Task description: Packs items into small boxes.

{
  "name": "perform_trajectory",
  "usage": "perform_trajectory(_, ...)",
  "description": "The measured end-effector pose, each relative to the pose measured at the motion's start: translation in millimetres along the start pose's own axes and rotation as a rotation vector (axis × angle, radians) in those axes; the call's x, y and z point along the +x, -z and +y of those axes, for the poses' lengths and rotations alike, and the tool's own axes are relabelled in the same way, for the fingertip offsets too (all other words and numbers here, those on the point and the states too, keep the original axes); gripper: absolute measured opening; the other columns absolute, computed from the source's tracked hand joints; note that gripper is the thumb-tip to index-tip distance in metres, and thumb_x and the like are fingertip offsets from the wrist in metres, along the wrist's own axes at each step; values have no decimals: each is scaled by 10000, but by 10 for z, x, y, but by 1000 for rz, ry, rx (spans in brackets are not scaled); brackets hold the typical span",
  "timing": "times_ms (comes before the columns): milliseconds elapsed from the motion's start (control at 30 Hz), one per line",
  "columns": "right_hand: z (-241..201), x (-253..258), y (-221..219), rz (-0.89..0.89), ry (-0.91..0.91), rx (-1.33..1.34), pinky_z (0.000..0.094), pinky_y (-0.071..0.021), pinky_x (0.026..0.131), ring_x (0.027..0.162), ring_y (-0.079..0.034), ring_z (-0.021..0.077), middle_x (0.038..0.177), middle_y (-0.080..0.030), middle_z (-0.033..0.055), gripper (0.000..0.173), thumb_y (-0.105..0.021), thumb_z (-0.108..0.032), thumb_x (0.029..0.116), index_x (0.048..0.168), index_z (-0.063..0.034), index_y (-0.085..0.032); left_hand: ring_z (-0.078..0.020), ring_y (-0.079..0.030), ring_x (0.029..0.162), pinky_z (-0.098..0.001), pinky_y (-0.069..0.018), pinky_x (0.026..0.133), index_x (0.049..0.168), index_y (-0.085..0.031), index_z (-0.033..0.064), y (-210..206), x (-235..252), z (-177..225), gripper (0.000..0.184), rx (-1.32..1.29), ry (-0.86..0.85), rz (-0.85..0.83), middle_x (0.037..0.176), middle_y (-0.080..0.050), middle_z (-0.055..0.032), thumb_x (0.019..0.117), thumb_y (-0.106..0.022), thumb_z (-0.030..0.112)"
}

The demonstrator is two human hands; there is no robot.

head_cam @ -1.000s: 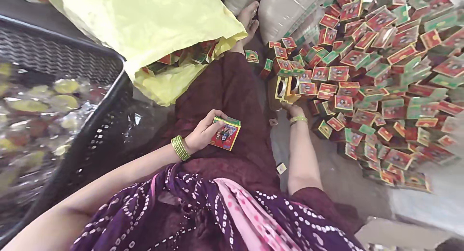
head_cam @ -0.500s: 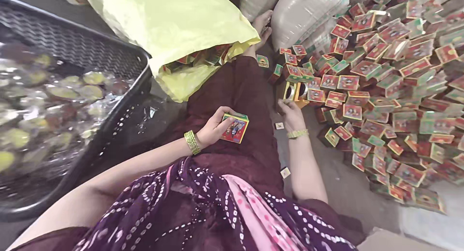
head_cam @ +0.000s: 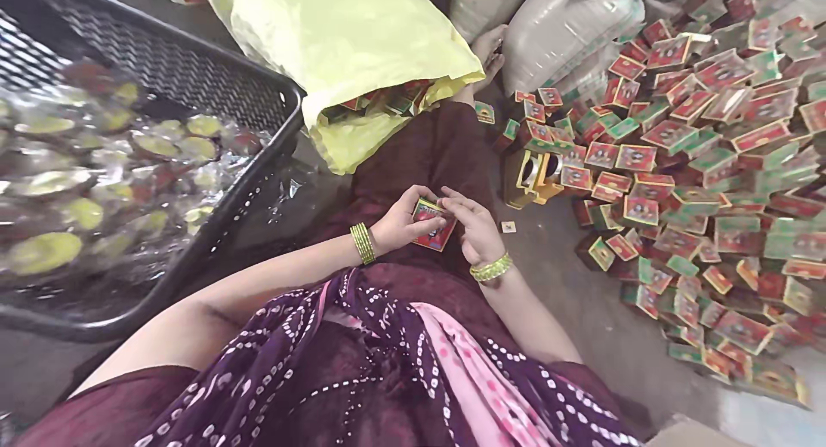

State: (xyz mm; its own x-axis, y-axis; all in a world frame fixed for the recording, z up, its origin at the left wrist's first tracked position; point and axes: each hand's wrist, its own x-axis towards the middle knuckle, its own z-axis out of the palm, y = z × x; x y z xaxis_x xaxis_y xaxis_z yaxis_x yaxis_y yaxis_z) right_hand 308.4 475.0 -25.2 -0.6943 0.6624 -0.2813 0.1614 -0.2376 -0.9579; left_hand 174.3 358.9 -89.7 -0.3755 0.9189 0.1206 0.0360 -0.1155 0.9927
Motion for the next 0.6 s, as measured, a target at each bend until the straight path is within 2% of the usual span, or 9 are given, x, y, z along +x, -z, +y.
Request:
perform_trajectory(67,13,25,-2,26,-19,-15,362,-568,927,1053,-685,196,1123,-734,120,201,-707,-136,959,1099,2,-746,-139,-707,951,-358,-626,853,1292,-519,61,-15,0,-4,513,9,-14,-10,1167,-665,-83,904,-782,269)
perform_trajectory(167,34,63,-60,94,-53,-48,351,-585,832,942,-685,188,1013,-729,115,147,-804,-115,874,955,-13,-735,-133,-708,972,-360,-621,877,1317,-474,42,-4,-25,-24,581,43,-62,-15,1152,-680,-75,894,-793,282)
perform_trajectory(233,55,102,-60,164,-10,-98,376,-599,825,965,-671,218,1115,-671,149,425,-878,-86,767,1135,-23,-677,-131,-683,1029,-363,-602,919,1346,-419,23,-1,-29,-78,677,99,-110,-13,1176,-651,-88,877,-806,322)
perform_trajectory(267,55,138,-31,186,7,-156,387,-585,848,1019,-635,231,1191,-600,159,610,-900,-96,738,1248,-41,-570,-127,-667,1071,-359,-585,952,1369,-396,9,0,-40,-103,720,145,-150,-25,1203,-638,-101,880,-800,349)
perform_trajectory(333,75,191,60,228,104,-252,400,-589,833,988,-651,243,1189,-602,183,687,-898,-118,744,1300,-25,-506,-127,-632,1163,-357,-549,1019,1416,-342,-3,8,-62,-127,745,209,-240,-66,1281,-611,-119,919,-753,371)
perform_trajectory(400,46,148,151,74,192,-390,377,-611,853,932,-706,193,1071,-694,147,563,-812,-269,875,1289,13,-556,-150,-602,1223,-378,-526,1052,1457,-283,32,32,-50,-158,696,142,-302,-85,1336,-581,-111,964,-678,323)
perform_trajectory(433,8,101,199,-75,186,-494,377,-598,902,977,-709,174,1092,-717,129,573,-761,-358,918,1309,17,-575,-163,-595,1227,-386,-527,1045,1463,-274,46,31,-49,-172,657,55,-297,-83,1345,-571,-103,978,-643,294)
perform_trajectory(500,-39,38,278,-261,157,-679,369,-562,972,1062,-688,143,1154,-717,95,619,-790,-457,867,1293,-35,-636,-169,-627,1173,-374,-575,964,1425,-287,59,4,-49,-180,578,-105,-200,-51,1322,-572,-87,958,-577,236)
perform_trajectory(600,-189,42,495,-213,6,-616,370,-608,884,946,-723,155,1046,-744,92,547,-870,-368,791,1187,-40,-681,-175,-623,1158,-372,-571,940,1420,-285,12,-12,-16,-168,582,-149,-122,-23,1317,-554,-99,968,-547,269)
